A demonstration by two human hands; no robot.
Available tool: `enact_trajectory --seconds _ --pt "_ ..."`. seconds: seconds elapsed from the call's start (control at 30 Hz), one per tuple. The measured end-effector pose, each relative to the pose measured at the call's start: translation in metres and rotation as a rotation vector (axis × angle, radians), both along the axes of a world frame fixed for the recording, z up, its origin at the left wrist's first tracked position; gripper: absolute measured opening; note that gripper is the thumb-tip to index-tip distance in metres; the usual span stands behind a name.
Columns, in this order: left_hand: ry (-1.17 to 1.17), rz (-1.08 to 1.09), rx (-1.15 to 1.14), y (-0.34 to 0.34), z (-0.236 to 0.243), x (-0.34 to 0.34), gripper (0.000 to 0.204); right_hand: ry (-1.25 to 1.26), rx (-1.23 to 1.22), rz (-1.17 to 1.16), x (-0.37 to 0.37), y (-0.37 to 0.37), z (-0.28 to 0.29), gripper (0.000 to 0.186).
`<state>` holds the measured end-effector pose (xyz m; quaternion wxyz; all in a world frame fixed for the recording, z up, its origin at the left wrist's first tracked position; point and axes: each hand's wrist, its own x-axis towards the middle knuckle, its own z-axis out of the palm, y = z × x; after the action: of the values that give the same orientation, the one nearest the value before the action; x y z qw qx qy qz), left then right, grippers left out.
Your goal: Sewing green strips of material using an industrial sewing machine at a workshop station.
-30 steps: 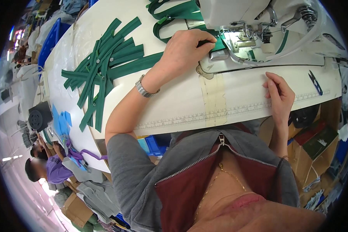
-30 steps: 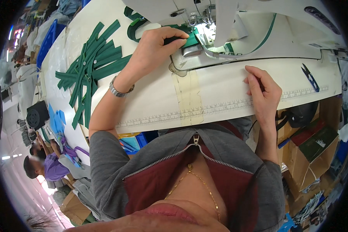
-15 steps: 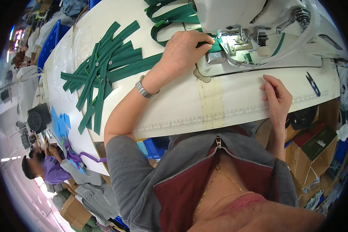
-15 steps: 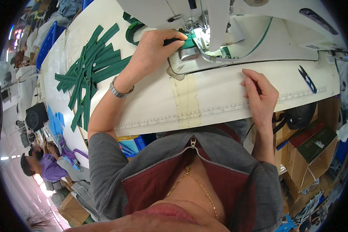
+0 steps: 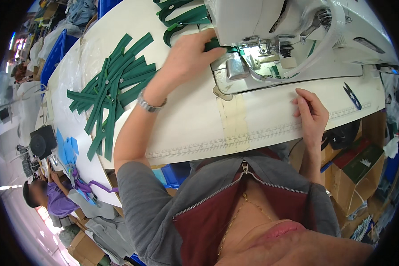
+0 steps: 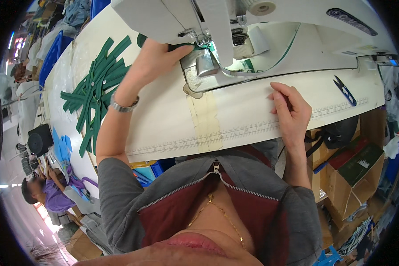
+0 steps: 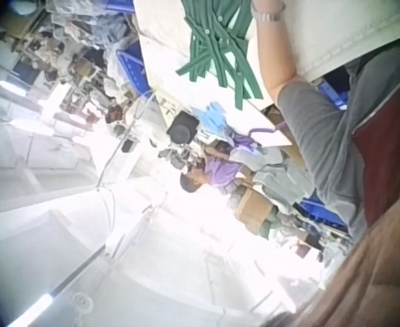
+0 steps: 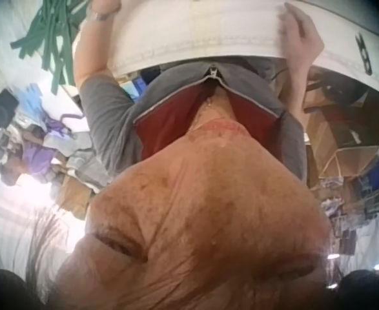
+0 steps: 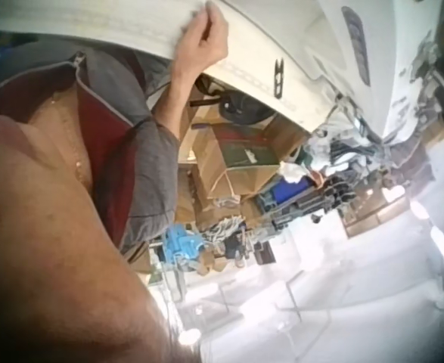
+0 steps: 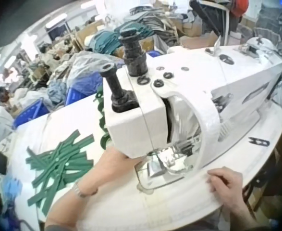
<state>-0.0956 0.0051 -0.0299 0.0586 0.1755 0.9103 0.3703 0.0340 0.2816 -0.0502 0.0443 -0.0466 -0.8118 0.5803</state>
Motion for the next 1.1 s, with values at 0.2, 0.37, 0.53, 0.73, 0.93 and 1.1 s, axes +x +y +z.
enact_trajectory --seconds 0.2,0.37,0.53,0.73,0.93,1.1 --pt "-0.332 0.044 -0.08 -0.061 0.04 0.029 0.037 0.112 -0.064 -0.019 0.012 -0.01 0.007 0.023" --pt "-0.651 0.113 1.058 -0.049 0.024 0.076 0.03 -0.052 -0.165 0.557 -0.001 -0.089 0.025 0.049" --pt "-0.587 0.225 1.428 -0.012 0.008 0.083 0.027 -0.214 -0.221 0.672 0.011 -0.112 0.02 0.02" --pt "-0.158 0.409 0.881 -0.027 0.001 0.091 0.029 -0.249 -0.39 0.315 0.007 -0.086 0.014 0.019" --pt "0.829 -0.282 -0.198 0.003 0.002 0.1 0.026 -0.249 -0.49 0.356 -0.017 -0.08 0.02 0.04" --pt "0.818 -0.379 -0.015 0.007 -0.019 0.065 0.022 -0.165 -0.236 0.258 -0.017 -0.071 0.027 0.044"
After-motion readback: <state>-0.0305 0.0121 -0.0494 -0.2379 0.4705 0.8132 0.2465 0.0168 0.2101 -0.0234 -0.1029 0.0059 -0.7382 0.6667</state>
